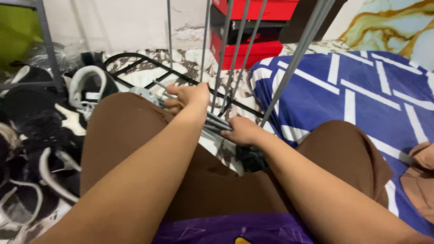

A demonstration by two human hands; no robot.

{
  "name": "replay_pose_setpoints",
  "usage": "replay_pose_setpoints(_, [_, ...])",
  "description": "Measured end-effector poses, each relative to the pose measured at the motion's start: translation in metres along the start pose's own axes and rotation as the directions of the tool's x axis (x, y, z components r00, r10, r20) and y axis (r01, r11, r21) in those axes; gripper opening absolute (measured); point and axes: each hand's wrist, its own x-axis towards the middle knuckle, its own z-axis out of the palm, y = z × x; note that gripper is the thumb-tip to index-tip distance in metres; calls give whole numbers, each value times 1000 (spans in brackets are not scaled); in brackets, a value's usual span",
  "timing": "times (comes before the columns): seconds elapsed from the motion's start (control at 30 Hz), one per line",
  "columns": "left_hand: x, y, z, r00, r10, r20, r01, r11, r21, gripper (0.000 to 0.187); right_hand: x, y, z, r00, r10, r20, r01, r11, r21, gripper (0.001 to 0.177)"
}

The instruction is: The person sits on the floor and assembles a metal frame by inserting multiple metal rods into a black metal base. They handle the rods one at a time, aligning and inserting them into the frame structure.

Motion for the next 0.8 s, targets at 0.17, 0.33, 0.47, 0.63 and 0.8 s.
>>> replay_pose_setpoints(0.17, [20, -4, -15, 993, -112, 39, 117, 985, -129, 50, -25, -41, -41, 983, 155, 94, -136, 974, -182, 42])
replay_pose_setpoints(0.33, [15, -8, -13, 912, -344, 224, 404, 851, -336, 40, -43, -63, -93, 928, 329, 177, -306, 941, -148, 34])
replay_pose_setpoints(0.47, [-1, 24, 7, 919, -216, 331, 374, 746, -552, 20, -59, -48, -109, 988, 153, 29, -151, 986, -77, 37])
replay_pose_setpoints(0.63, [-14, 103, 11, 872, 192, 451, 93, 838, -537, 31, -32, -51, -65, 992, 74, -99, -43, 958, 285, 36])
replay_pose_setpoints(0.8, [15, 203, -2, 791, 588, 167, -559, 807, -192, 23, 34, -63, -15, 979, -80, 187, -79, 696, 713, 46])
